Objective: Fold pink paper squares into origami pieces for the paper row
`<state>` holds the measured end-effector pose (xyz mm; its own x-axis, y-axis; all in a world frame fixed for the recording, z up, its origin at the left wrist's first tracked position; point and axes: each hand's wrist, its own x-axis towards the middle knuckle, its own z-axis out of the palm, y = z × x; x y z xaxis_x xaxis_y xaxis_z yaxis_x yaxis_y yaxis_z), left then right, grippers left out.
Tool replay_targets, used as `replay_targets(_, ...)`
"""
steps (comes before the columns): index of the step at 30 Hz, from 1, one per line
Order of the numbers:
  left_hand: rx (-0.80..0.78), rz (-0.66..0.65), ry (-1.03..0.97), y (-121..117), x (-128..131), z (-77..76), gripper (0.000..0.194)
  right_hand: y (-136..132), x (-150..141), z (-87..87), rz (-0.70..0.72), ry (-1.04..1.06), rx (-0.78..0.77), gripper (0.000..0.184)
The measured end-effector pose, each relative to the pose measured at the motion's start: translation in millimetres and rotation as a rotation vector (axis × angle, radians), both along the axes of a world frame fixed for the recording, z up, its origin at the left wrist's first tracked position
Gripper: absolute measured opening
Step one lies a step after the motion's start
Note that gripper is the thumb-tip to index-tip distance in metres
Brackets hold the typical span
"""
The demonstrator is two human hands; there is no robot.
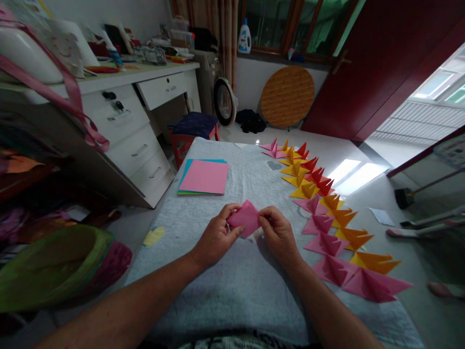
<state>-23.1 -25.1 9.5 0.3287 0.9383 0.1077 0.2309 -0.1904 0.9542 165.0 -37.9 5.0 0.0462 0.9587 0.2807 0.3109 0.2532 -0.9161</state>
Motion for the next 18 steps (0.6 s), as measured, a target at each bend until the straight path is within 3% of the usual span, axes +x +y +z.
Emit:
replay_targets(9, 0.006, 0.032, 0.036, 0.0, 1.0, 2.4, 0.021, 0.1, 0.7, -4.2, 0.016, 0.054, -0.002, 0.008)
replay_targets(13, 0.016, 0.039, -0.03, -0.7, 0.2, 0.7, 0.035, 0.0, -1.3, -8.0, -0.004, 0.227, -0.057, 0.018)
replay_targets(18, 0.07, 0.008, -0.004, -4.0, -0.2, 0.1, 0.056, -0.1, -1.7, -7.2, 0.016, 0.201, -0.036, 0.006)
